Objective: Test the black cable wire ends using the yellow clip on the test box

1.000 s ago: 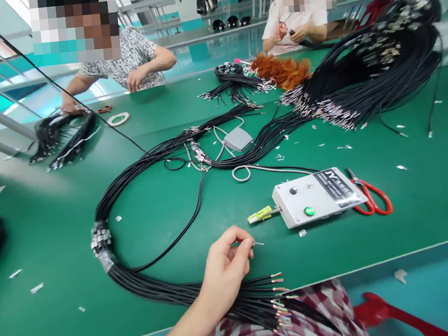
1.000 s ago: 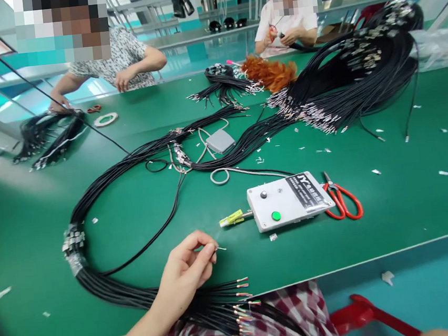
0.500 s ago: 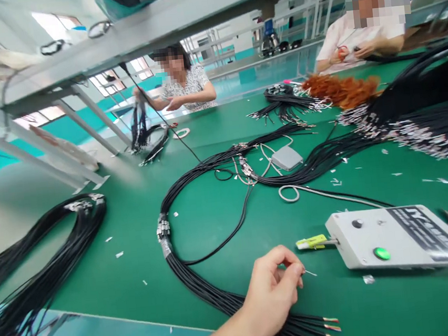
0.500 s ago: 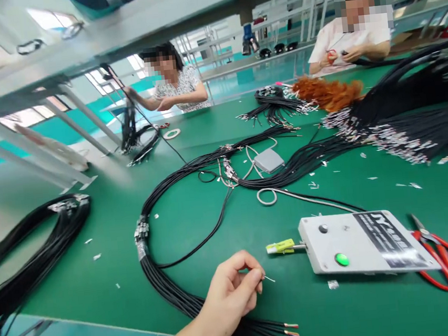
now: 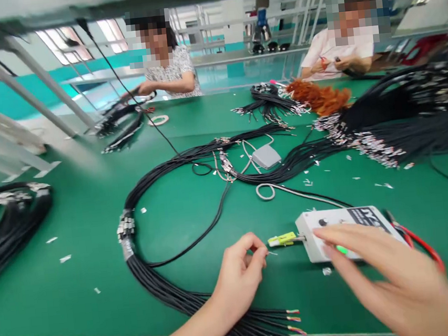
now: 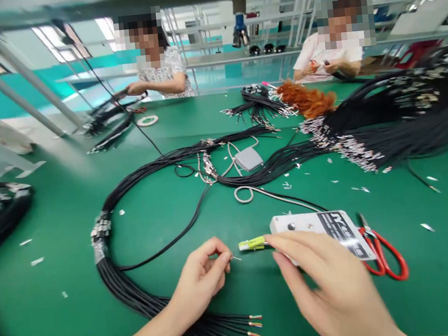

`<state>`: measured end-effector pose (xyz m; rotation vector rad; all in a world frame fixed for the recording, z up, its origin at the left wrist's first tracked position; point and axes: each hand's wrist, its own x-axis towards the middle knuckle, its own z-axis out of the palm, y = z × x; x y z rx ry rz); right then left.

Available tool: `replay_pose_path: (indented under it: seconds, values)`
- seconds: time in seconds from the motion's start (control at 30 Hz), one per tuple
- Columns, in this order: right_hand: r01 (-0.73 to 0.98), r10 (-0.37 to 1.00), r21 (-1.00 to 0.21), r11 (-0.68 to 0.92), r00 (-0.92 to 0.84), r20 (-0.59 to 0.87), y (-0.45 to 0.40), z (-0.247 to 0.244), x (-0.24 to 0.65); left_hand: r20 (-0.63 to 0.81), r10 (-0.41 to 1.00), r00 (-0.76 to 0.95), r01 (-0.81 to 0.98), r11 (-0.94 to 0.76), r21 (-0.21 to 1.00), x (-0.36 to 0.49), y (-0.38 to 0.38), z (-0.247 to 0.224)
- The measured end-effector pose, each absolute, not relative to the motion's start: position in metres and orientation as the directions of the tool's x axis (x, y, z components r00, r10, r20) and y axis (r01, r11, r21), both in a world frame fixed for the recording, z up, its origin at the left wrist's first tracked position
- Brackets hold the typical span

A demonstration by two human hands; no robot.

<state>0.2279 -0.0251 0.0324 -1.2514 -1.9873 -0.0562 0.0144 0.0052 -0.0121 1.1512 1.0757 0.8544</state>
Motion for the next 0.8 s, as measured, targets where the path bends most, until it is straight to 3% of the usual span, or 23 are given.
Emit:
replay_pose_path:
  seconds: [0.13, 0.3, 0.5, 0.8]
  values:
    - [0.829, 0.786, -0.132, 0.543, -0.447, 0.426, -0.002, 0.016, 0.211, -0.193, 0.933, 0.303, 0.097, 0.172, 0.980, 0.012, 0.010, -0.017]
    - [0.877, 0.820, 0.051, 0.478, -0.466, 0.333, 0.005, 0.000, 0.196, -0.235, 0.927, 0.291, 0.059, 0.228, 0.972, 0.012, 0.016, -0.018]
    - [0.880, 0.805, 0.077, 0.468, -0.460, 0.375, 0.001, -0.012, 0.204, -0.288, 0.922, 0.260, 0.018, 0.293, 0.956, 0.015, 0.022, -0.014]
    - [0.900, 0.868, 0.012, 0.436, -0.424, 0.257, 0.019, -0.007, 0.203, -0.264, 0.936, 0.234, 0.033, 0.263, 0.964, 0.019, 0.029, -0.022]
